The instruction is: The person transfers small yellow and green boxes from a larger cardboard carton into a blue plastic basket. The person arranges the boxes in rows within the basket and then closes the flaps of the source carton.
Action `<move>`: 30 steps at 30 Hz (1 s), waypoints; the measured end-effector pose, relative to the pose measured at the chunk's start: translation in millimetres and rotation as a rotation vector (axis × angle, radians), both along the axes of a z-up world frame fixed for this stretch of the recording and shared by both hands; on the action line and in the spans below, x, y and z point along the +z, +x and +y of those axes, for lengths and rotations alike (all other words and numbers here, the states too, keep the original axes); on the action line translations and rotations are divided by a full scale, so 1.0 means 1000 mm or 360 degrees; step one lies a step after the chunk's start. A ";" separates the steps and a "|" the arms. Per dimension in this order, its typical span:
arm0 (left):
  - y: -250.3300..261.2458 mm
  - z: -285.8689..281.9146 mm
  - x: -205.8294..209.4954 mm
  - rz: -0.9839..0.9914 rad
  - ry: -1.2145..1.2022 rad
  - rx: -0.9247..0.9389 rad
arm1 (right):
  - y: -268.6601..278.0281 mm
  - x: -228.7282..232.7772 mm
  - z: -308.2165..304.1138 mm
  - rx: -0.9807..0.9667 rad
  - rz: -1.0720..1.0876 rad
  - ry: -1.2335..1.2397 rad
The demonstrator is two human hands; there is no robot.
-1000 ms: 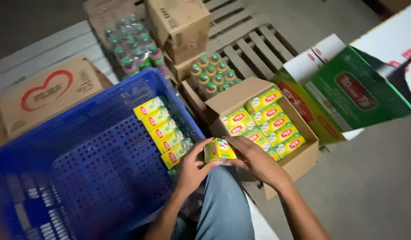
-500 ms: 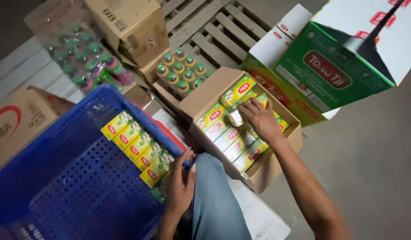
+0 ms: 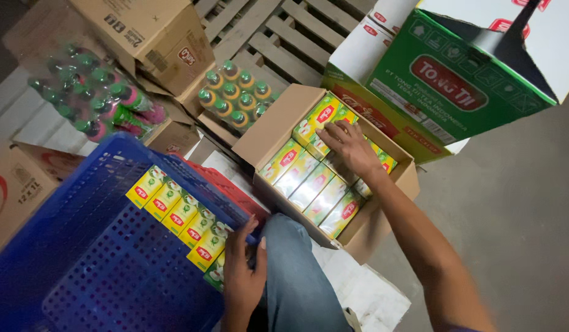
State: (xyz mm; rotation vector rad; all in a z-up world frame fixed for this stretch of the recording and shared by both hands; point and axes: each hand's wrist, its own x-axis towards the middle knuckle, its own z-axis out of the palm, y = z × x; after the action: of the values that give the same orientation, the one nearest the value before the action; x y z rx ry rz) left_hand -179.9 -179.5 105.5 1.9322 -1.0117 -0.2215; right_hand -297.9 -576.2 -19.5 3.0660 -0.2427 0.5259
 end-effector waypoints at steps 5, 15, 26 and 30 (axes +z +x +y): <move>-0.004 0.002 -0.004 -0.0193 0.0025 0.0014 | -0.001 -0.004 0.028 -0.0435 0.0457 0.0634; -0.002 0.009 0.009 -0.0170 -0.0016 -0.0154 | 0.007 -0.011 0.042 -0.0655 0.0474 0.0558; 0.027 0.085 -0.009 0.0052 0.0042 -0.0114 | 0.064 0.034 0.092 -0.0447 0.0158 0.0647; 0.076 0.143 -0.043 0.0117 0.0314 0.0136 | 0.083 0.045 0.176 -0.0350 -0.0191 0.0920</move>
State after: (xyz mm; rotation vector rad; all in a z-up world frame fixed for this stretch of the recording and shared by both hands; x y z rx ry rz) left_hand -104.2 -36.8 62.4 2.1244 -0.8842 -0.3525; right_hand -214.5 -400.2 25.3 3.4768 -0.8659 0.7381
